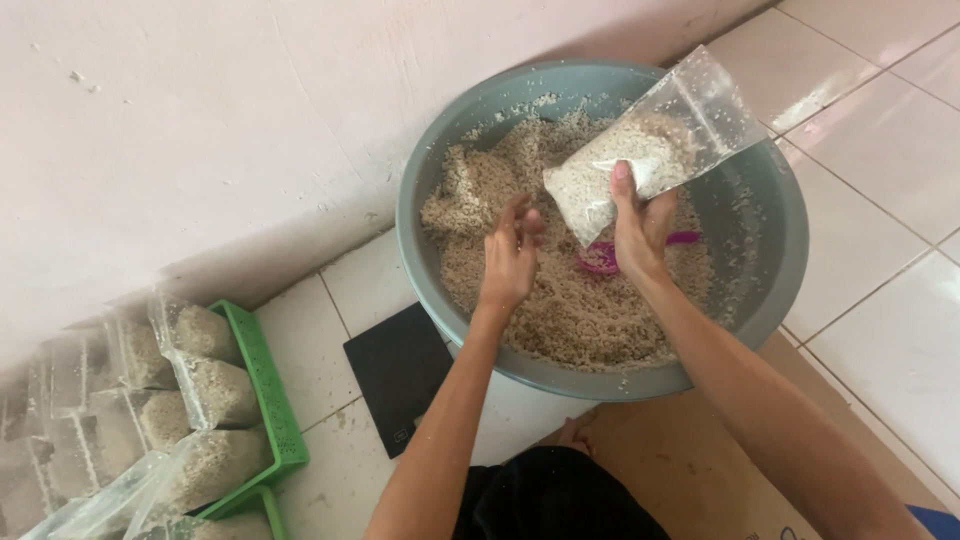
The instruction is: The person scoops a granular material from a large basin into small plastic bags using a pink scoop. They weigh each filled bag on a digital scale, adjust the contents as needed, and place the finished bags into green trays.
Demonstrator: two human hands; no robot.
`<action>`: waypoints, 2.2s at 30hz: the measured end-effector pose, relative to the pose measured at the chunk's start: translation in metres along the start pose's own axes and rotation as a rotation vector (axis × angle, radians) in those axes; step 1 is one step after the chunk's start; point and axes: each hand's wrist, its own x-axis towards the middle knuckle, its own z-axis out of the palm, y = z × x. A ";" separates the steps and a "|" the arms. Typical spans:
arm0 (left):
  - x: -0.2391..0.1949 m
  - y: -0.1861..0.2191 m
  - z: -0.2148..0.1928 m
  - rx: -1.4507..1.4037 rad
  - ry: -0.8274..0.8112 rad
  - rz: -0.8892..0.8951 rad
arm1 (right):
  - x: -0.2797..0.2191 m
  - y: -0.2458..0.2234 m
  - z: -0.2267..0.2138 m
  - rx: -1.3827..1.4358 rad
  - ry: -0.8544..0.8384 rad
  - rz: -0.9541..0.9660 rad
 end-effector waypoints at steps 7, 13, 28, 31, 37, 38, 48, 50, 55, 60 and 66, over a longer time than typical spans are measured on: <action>0.011 -0.010 0.021 -0.277 0.095 -0.184 | -0.007 0.000 0.000 0.023 -0.108 0.086; 0.004 -0.026 0.027 -0.289 -0.033 -0.171 | -0.002 -0.027 0.006 0.062 -0.071 0.004; -0.070 0.032 -0.057 -0.169 -0.047 0.028 | -0.010 -0.006 -0.004 -0.041 -0.105 0.033; -0.094 0.024 -0.078 -0.196 0.084 -0.021 | -0.016 -0.006 -0.003 -0.011 -0.187 0.080; -0.158 -0.018 -0.104 -0.227 0.600 0.170 | -0.098 -0.101 0.034 0.167 -0.391 0.306; -0.169 -0.022 -0.106 -0.162 0.651 0.198 | -0.111 -0.109 0.047 0.218 -0.436 0.316; -0.204 -0.120 -0.092 0.235 0.899 0.099 | -0.221 -0.133 0.114 0.555 -0.749 0.443; -0.210 -0.126 -0.092 0.141 0.795 0.083 | -0.234 -0.100 0.115 0.501 -0.775 0.454; -0.194 -0.140 -0.091 -0.059 0.672 0.016 | -0.241 -0.046 0.128 0.422 -0.839 0.528; -0.186 -0.163 -0.077 -0.111 0.771 -0.018 | -0.233 -0.080 0.135 0.176 -0.929 0.428; -0.180 -0.162 -0.087 -0.135 0.818 0.048 | -0.202 -0.120 0.150 0.236 -1.008 0.408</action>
